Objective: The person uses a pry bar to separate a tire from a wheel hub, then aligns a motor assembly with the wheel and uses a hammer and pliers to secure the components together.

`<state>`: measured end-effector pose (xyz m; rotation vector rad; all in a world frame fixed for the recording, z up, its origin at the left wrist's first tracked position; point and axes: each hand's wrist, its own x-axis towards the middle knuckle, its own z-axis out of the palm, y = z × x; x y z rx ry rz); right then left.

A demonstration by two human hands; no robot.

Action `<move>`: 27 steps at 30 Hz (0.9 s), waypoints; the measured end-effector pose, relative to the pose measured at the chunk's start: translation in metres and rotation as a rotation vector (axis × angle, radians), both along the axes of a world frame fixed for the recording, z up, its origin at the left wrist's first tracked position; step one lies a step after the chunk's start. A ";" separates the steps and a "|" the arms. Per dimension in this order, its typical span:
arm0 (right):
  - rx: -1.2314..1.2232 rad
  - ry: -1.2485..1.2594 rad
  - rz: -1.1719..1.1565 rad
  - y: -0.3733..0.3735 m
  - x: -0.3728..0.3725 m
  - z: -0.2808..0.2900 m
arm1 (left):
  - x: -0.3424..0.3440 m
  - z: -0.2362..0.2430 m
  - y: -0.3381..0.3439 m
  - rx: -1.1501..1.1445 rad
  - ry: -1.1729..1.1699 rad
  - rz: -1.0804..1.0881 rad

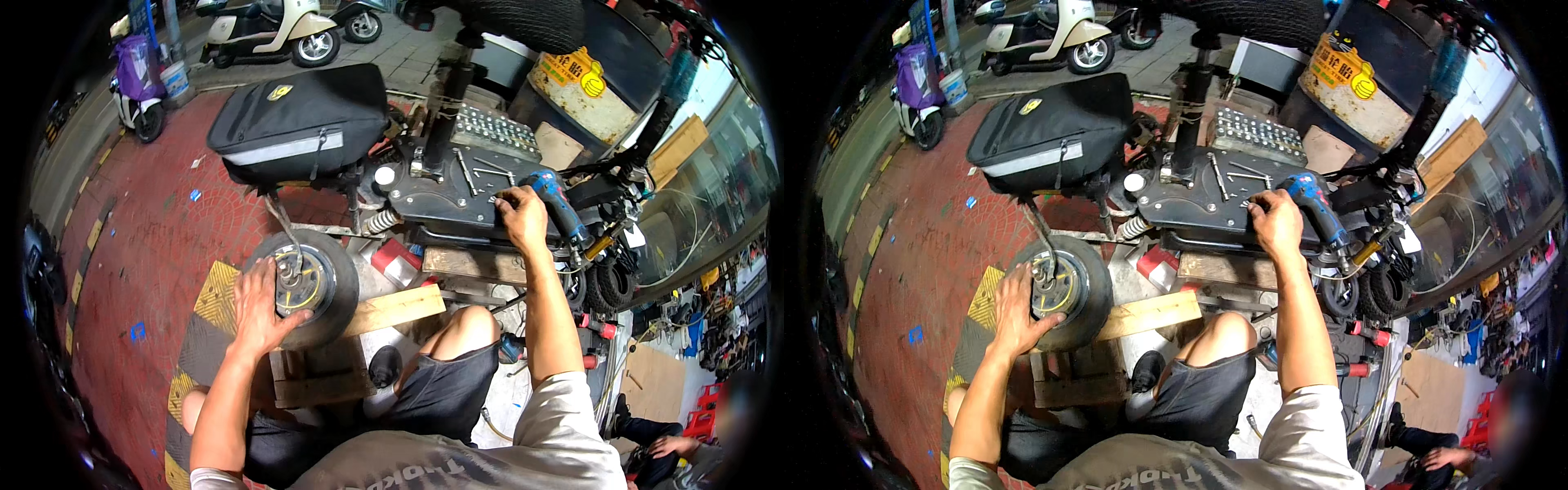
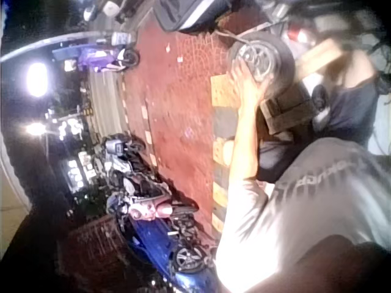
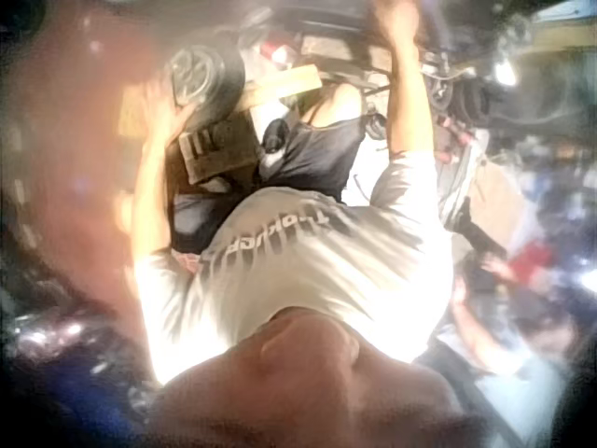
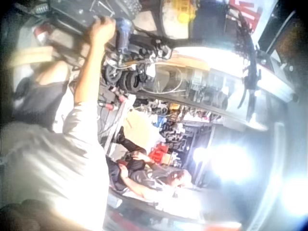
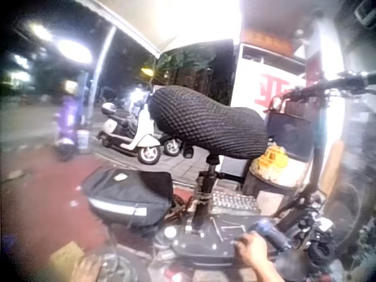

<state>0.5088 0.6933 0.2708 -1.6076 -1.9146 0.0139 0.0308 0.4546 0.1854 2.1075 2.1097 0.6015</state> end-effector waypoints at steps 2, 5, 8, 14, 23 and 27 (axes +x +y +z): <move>0.039 -0.019 0.021 0.003 0.000 -0.001 | -0.004 -0.002 -0.002 0.010 -0.012 0.004; 0.097 0.133 0.032 0.015 0.019 -0.018 | 0.001 0.000 0.002 0.026 -0.019 0.005; 0.056 0.531 0.120 0.011 0.031 -0.030 | 0.000 0.003 0.003 0.030 -0.015 -0.008; -0.387 0.587 0.388 -0.139 -0.143 -0.035 | -0.010 -0.011 -0.003 0.067 -0.050 -0.006; -0.295 0.392 0.657 -0.168 -0.261 -0.079 | -0.017 -0.013 -0.003 0.078 -0.044 -0.056; -0.297 0.430 0.616 -0.170 -0.267 -0.086 | -0.018 -0.007 -0.004 0.037 -0.084 -0.065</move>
